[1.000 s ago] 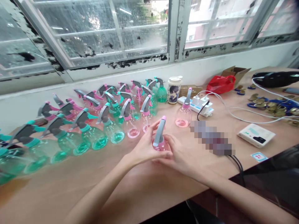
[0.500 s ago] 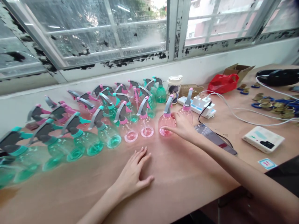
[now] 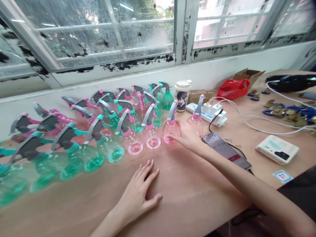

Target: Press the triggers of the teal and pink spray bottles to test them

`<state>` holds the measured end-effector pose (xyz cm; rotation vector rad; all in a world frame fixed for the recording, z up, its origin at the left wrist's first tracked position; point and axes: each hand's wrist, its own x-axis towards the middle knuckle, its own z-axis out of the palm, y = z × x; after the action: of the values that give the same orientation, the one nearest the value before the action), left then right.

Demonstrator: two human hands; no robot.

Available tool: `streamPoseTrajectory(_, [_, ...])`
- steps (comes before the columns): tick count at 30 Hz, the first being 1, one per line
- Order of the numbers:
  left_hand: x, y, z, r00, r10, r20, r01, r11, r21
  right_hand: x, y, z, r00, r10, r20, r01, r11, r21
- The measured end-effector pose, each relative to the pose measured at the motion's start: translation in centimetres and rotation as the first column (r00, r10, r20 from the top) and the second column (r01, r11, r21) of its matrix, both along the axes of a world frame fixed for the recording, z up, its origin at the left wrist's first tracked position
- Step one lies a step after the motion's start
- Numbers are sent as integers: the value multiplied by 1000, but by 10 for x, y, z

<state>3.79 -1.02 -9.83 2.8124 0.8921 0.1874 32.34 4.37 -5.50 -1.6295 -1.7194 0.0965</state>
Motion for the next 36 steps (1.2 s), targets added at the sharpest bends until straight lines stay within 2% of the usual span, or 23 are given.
streamPoseTrajectory(6, [0,2,2,999,-21,33,20,999,44,7,-37,6,998,16,-58,-12,998,68])
streamPoseTrajectory(10, [1,3,2,998,-30,64,26,998,61,33,-62,13,968,-102,-227,128,986,104])
streamPoseTrajectory(12, [1,4,1,997,-32,70,27,997,71,50,-61,14,942,-216,-256,261,953,154])
streamPoseTrajectory(14, [0,4,0,997,-34,71,28,996,85,67,-49,13,919,-290,-266,341,925,168])
streamPoseTrajectory(16, [-1,5,-2,997,-37,69,29,994,102,78,-32,10,913,-283,-294,333,933,134])
streamPoseTrajectory(19, [-4,6,-5,997,-45,70,35,990,136,84,-11,7,934,-200,-298,223,974,47])
streamPoseTrajectory(23, [-5,8,-4,996,-55,67,44,986,162,78,-8,5,951,-150,-272,160,987,15])
streamPoseTrajectory(29, [-5,10,-4,993,-52,103,37,990,137,63,-39,3,963,-117,-242,127,992,27])
streamPoseTrajectory(33, [-2,7,1,980,12,199,-16,1000,19,38,-73,5,974,-85,-212,83,996,-15])
streamPoseTrajectory(36, [6,2,16,948,98,301,-63,990,-123,7,-101,7,975,-8,-221,6,1000,-11])
